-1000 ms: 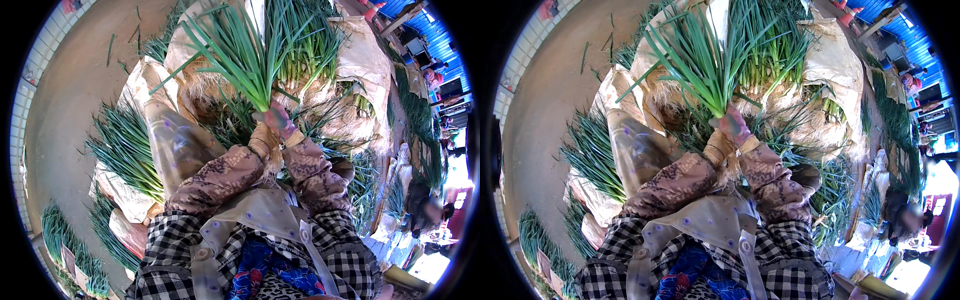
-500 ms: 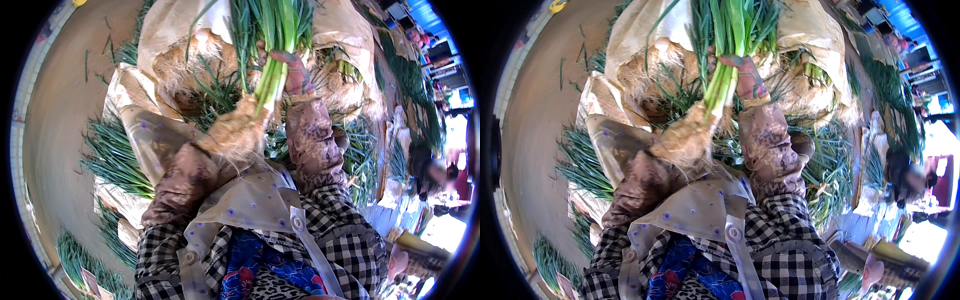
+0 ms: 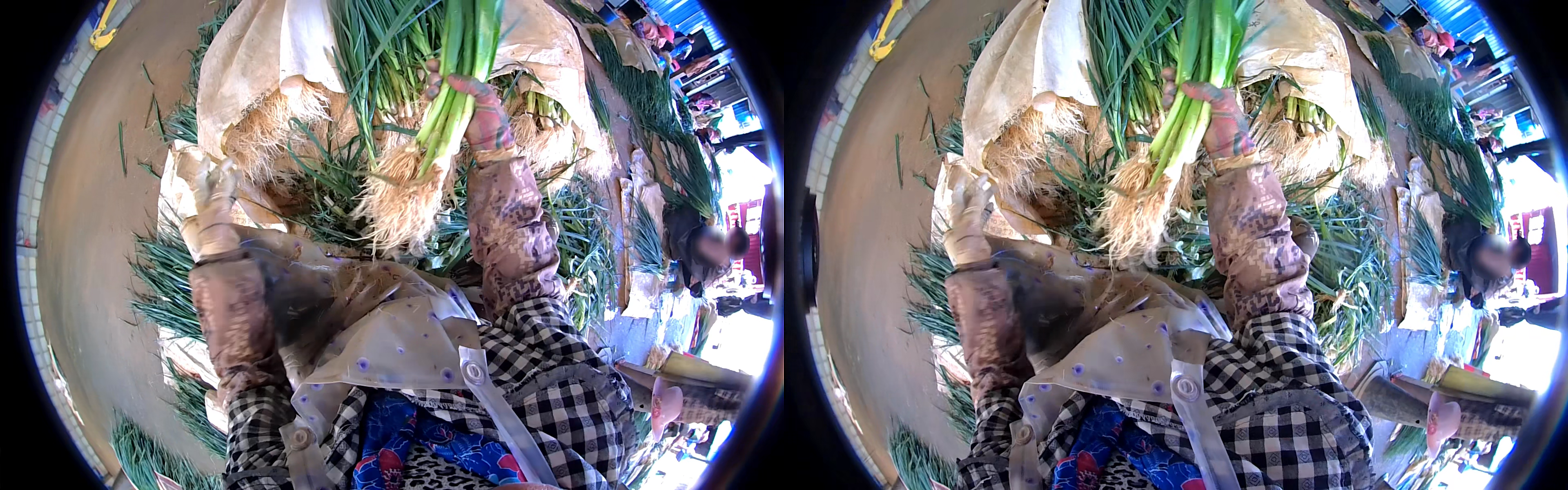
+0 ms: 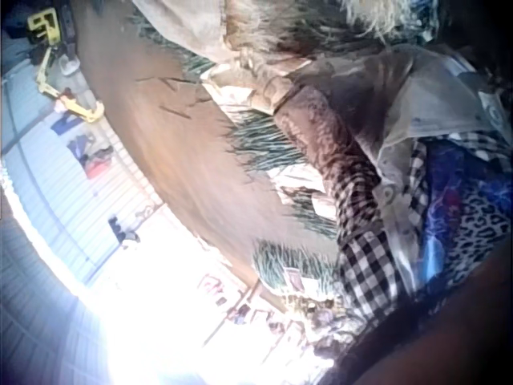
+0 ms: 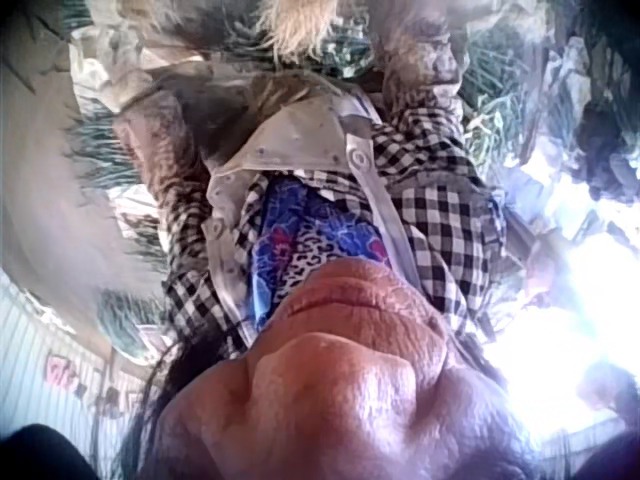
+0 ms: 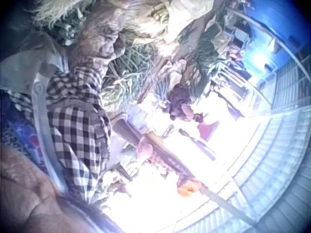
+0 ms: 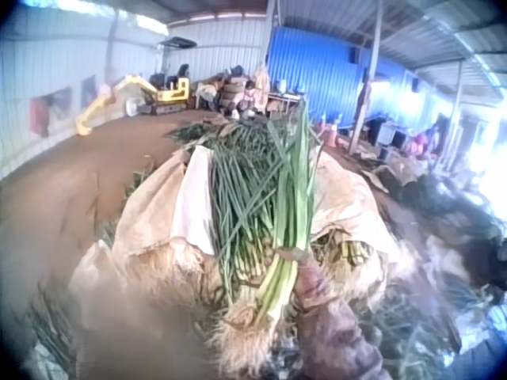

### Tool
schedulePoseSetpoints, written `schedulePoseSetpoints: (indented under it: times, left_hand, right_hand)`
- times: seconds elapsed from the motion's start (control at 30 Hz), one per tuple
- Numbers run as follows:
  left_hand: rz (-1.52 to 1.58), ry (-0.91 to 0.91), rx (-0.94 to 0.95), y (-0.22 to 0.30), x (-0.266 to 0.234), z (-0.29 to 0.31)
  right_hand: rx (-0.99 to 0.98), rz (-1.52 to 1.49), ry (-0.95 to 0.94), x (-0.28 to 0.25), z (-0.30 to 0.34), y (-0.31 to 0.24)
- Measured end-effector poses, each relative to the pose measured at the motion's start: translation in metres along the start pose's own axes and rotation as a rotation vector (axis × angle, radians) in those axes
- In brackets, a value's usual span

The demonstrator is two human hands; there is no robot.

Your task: The person cleans bunches of green plants by removing loose leaves and dirt from the root area by hand.

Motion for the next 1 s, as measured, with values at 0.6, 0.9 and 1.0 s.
schedulePoseSetpoints:
  times: [0.6, 0.9, 1.0]
  left_hand:
    - [0.053, -0.592, 0.326, 0.039, 0.057, 0.138]
    - [-0.788, -0.786, 0.921, 0.028, 0.07, 0.07]
    - [0.022, -0.772, 0.743, 0.041, 0.117, 0.071]
  right_hand:
    - [0.218, -0.138, 0.055, -0.036, -0.013, 0.031]
    - [0.148, -0.276, -0.059, -0.018, -0.003, 0.026]
    - [0.201, -0.27, -0.152, -0.013, 0.003, 0.034]
Point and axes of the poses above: each hand's wrist, its own z-axis away from the middle knuckle, its own x-axis out of the palm, y = z × x, the point moved 2 cm from there along -z, towards the middle knuckle, and after that the axes turned 9 degrees about x, right-handed, at the moved point
